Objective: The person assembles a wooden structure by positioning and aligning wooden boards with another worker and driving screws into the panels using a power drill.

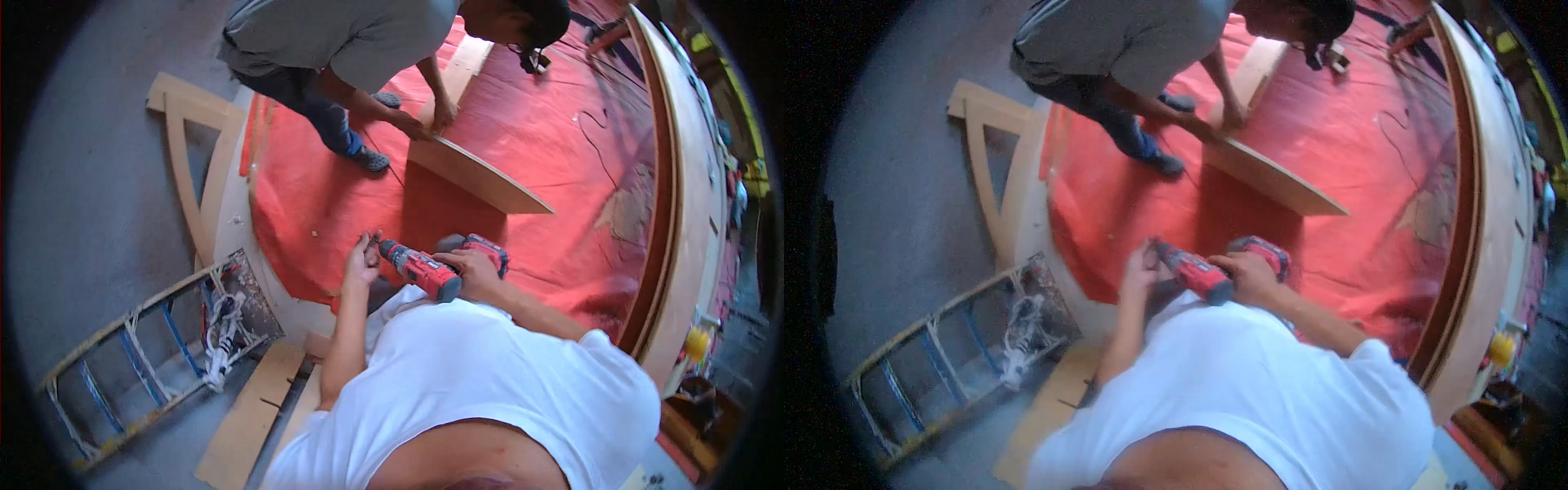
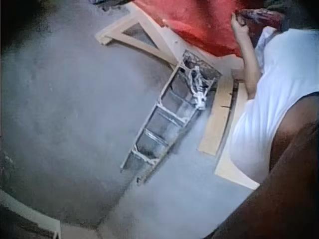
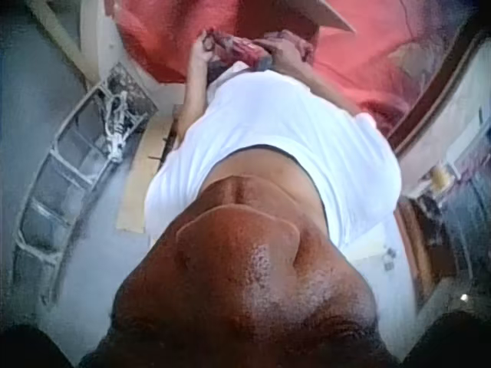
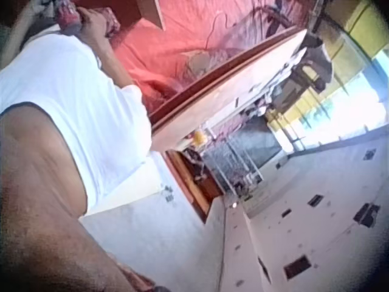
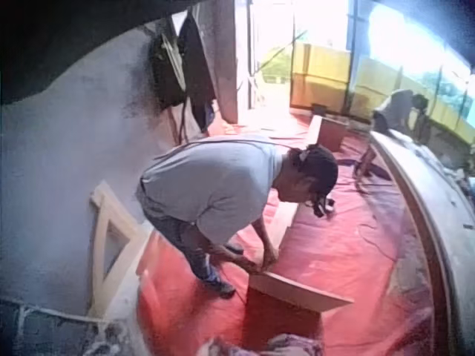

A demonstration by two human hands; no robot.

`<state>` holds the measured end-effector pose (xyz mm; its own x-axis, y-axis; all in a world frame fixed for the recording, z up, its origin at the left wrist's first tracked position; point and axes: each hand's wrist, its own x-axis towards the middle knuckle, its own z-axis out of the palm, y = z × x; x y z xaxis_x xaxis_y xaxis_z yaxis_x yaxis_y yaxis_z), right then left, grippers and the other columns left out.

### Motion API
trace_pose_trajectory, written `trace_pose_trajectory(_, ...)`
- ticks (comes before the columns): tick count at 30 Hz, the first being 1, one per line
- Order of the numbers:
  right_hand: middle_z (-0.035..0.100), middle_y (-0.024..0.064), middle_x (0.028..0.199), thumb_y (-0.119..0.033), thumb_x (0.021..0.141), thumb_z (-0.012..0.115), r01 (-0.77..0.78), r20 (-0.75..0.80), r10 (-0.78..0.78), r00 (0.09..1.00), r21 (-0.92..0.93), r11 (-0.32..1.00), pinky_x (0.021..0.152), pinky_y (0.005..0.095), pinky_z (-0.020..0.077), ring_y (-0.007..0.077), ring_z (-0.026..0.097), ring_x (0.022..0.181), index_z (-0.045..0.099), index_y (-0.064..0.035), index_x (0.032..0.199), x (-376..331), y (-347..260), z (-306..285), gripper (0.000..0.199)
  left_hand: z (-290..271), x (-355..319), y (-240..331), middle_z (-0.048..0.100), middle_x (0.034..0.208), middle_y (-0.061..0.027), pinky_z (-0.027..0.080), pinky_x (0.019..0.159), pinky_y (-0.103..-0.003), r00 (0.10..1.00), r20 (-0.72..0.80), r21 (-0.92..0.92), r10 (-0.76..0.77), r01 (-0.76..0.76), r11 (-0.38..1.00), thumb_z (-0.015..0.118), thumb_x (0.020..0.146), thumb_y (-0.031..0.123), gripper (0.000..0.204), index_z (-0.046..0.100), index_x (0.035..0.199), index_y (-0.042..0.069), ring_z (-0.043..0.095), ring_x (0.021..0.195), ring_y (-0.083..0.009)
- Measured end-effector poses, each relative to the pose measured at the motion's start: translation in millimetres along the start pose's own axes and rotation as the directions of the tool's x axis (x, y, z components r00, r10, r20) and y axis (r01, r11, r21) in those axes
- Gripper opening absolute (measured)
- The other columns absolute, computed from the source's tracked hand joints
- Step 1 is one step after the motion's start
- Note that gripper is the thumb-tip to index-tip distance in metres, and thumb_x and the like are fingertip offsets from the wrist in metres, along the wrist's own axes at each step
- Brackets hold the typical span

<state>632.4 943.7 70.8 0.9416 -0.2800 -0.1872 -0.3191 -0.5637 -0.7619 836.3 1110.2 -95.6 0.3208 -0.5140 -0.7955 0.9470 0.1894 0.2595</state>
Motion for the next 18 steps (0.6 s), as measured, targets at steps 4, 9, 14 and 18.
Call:
trace_pose_trajectory(4, 0.06, 0.0105, 0.08, -0.025, 0.062, 0.073, -0.132, -0.339, 0.13, 0.932, 0.018, 0.991, 0.066, 0.0385, 0.0443, 0.0283, 0.059, 0.076, 0.061, -0.0139, 0.108, -20.6, -26.9, 62.1, 0.048, 15.1, 25.4, 22.6, 0.063, 0.08, -0.0047, 0.026, 0.035, -0.02, 0.985, -0.03, 0.201, -0.167, 0.17, 0.965, 0.05, 0.091, 0.019, 0.013, 0.057, 0.088, 0.008, 0.028, 0.037, -0.0057)
trace_pose_trajectory(9, 0.058, 0.01, 0.074, -0.024, 0.058, 0.076, -0.228, -0.509, 0.279, 0.814, 0.162, 0.96, 0.06, 0.0361, 0.0428, 0.0263, 0.057, 0.068, 0.062, -0.0124, 0.108, -19.0, -64.4, 82.3, 0.054, 42.7, 33.0, 41.3, 0.059, 0.074, -0.0023, 0.026, 0.037, -0.02, 0.968, 0.06, 0.365, -0.242, 0.205, 0.908, 0.048, 0.092, 0.02, 0.015, 0.057, 0.09, 0.008, 0.035, 0.041, -0.0056)
trace_pose_trajectory(14, 0.062, 0.0111, 0.077, -0.016, 0.059, 0.075, -0.194, -0.643, 0.321, 0.695, 0.262, 0.945, 0.061, 0.0334, 0.0447, 0.0243, 0.059, 0.067, 0.061, -0.0055, 0.107, 25.1, -66.0, 93.8, 0.052, 85.4, 43.0, 76.9, 0.059, 0.074, -0.0021, 0.027, 0.037, -0.019, 0.973, 0.01, 0.551, -0.232, 0.188, 0.813, 0.049, 0.092, 0.021, 0.017, 0.057, 0.094, 0.007, 0.036, 0.042, -0.0048)
trace_pose_trajectory(18, 0.062, 0.0123, 0.078, -0.016, 0.063, 0.071, -0.264, -0.641, 0.401, 0.655, 0.304, 0.916, 0.062, 0.0331, 0.0454, 0.0249, 0.059, 0.068, 0.061, -0.0056, 0.106, 37.9, -69.7, 93.8, 0.045, 110.8, 50.5, 94.1, 0.058, 0.074, -0.0018, 0.027, 0.037, -0.019, 0.94, 0.104, 0.588, -0.325, 0.205, 0.782, 0.047, 0.092, 0.02, 0.017, 0.055, 0.097, 0.006, 0.036, 0.044, -0.0046)
